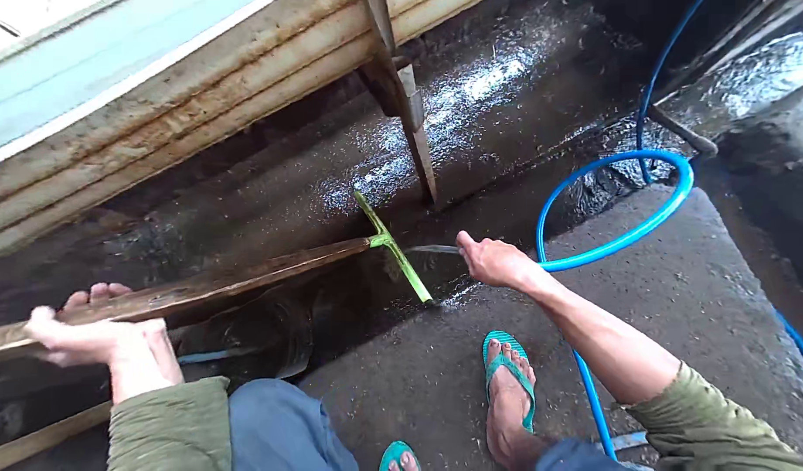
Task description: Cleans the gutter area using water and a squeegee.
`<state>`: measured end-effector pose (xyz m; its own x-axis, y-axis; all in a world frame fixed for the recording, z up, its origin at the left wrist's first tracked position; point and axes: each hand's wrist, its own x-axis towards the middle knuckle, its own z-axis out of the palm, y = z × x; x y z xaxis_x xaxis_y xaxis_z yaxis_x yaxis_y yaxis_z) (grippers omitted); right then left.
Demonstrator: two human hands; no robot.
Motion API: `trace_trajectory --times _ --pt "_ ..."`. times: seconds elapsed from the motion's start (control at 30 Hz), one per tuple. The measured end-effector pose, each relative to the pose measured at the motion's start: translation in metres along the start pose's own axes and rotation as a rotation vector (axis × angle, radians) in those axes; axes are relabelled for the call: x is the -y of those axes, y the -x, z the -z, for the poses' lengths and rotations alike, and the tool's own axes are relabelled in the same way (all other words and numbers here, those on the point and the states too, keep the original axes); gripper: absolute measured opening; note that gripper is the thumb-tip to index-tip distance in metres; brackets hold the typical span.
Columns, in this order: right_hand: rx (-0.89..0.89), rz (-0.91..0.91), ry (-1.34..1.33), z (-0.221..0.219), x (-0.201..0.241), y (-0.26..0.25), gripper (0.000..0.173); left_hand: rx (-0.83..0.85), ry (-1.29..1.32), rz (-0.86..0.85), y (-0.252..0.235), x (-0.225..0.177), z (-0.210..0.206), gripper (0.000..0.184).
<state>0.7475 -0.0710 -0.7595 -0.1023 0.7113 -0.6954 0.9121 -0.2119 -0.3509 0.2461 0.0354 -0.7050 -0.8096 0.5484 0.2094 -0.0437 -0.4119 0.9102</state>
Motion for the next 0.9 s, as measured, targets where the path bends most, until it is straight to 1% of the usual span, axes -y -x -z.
trace_trajectory --times 0.1,0.13,0.2,0.27,0.37,0.5,0.67,0.77,0.9 --pt "-0.032 0.004 -0.049 -0.002 0.002 0.000 0.040 -0.025 -0.149 0.073 0.005 0.000 0.008 0.051" --pt "-0.041 0.005 -0.062 -0.001 0.002 0.000 0.039 -0.021 -0.181 0.101 0.004 0.001 0.011 0.058" --pt "-0.066 0.011 -0.080 0.000 0.001 -0.001 0.037 -0.029 -0.217 0.132 -0.001 0.005 0.017 0.065" --pt "-0.080 0.005 -0.092 0.000 0.000 -0.002 0.037 -0.042 -0.240 0.134 -0.007 0.008 0.023 0.067" --pt "-0.113 -0.007 -0.121 0.002 -0.003 -0.004 0.036 -0.047 -0.259 0.111 -0.010 0.011 0.026 0.063" --pt "-0.153 -0.008 -0.122 0.000 -0.007 -0.005 0.033 -0.054 -0.229 0.098 -0.014 0.012 0.031 0.062" --pt "-0.143 -0.009 -0.093 -0.004 -0.011 0.000 0.032 -0.050 -0.170 0.080 -0.013 -0.002 0.027 0.063" --pt "-0.114 -0.008 -0.069 -0.008 -0.007 0.001 0.032 -0.027 -0.111 0.044 -0.022 -0.001 0.034 0.065" --pt "-0.059 -0.020 -0.029 -0.013 -0.001 0.005 0.033 -0.012 -0.022 0.010 -0.018 -0.012 0.030 0.063"
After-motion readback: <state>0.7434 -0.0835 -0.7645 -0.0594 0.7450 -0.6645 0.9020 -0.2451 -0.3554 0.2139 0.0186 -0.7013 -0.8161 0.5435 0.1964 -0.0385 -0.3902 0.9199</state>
